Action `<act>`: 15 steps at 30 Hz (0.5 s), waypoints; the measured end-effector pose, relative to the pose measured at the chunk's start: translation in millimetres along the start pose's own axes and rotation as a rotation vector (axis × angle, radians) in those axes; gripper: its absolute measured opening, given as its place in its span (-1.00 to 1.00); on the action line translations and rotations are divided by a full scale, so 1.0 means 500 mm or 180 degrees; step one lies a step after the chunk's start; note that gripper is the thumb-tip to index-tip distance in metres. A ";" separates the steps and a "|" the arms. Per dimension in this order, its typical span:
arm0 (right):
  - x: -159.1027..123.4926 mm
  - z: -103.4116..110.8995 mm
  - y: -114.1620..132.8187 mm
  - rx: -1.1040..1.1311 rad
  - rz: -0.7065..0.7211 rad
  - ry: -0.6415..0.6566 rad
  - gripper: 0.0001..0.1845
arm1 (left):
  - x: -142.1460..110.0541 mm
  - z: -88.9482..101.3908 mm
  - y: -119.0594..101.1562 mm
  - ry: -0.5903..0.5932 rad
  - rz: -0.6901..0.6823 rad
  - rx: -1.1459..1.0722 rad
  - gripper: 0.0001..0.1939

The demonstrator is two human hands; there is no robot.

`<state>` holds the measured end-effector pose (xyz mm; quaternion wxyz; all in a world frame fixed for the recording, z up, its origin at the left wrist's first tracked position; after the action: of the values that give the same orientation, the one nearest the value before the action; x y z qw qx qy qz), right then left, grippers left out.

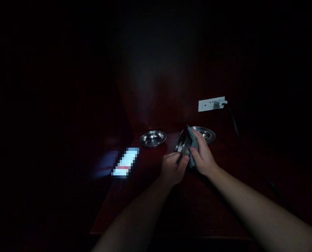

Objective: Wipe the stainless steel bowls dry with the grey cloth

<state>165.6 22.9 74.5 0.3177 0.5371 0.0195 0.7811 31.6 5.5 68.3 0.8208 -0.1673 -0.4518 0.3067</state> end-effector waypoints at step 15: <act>0.002 -0.001 0.000 -0.0048 -0.0051 0.0053 -0.38 | 0.001 0.003 0.000 0.0019 -0.0075 0.0037 -0.62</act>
<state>164.6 23.7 75.3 0.3278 0.5281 0.0206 0.7831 30.4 6.1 69.5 0.8267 -0.1581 -0.4495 0.2991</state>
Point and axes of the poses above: each hand's wrist, its own x-axis towards the middle knuckle, its own z-axis out of the back of the hand, y = z × x, the point moved 4 cm from there along x, towards the middle knuckle, and after that the axes turned 9 degrees about y, right-handed, at the moved point
